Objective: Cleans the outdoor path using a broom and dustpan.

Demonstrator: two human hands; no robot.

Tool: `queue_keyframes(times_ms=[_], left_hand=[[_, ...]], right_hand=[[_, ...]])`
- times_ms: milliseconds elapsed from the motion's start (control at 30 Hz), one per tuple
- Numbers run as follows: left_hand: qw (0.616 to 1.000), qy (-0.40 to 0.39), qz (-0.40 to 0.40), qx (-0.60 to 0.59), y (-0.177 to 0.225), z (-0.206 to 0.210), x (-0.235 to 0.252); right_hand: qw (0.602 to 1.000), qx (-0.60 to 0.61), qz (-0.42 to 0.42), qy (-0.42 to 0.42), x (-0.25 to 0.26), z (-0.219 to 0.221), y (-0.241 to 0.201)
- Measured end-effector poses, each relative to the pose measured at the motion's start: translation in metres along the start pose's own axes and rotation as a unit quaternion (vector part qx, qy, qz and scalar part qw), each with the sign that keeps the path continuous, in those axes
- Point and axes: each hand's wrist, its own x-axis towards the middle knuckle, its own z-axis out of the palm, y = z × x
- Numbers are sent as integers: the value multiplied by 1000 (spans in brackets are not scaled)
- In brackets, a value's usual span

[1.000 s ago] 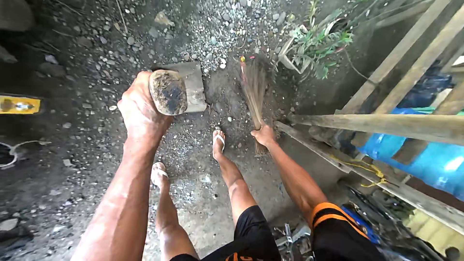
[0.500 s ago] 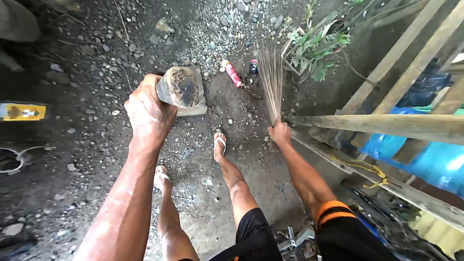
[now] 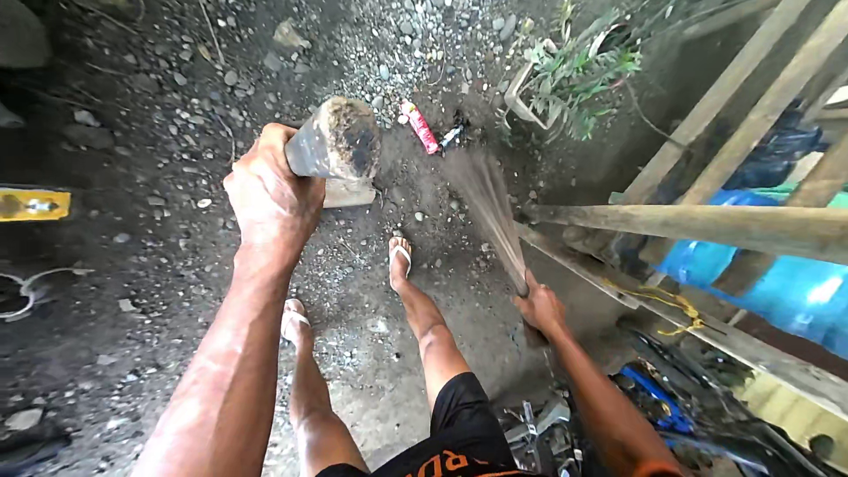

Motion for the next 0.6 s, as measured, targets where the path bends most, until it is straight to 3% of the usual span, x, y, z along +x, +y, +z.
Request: queue_keyframes(times_ms=[133,200,333,433,500,600], left_hand=[[1000,5,13,15,5,3,4],[1000,-1,5,27,10,3,9],[998,-36,-16,49,20,-2,14],[997,-49,-27,50,25,-5,15],[997,-50,-28,53,24,-5,17],[997,-44,-15,55,23,-5,17]], right_hand=[[999,20,-4,27,86,-13,-89],[999,-29,-35,19,84,-3,-109],[992,-96,-87,-14,1,25,-64],[992,-92,-72,-39,-48,32,-31],[997,-60,-38,-33,-50,27,-26],[1000,-1,-22,21,-10,11,-45]])
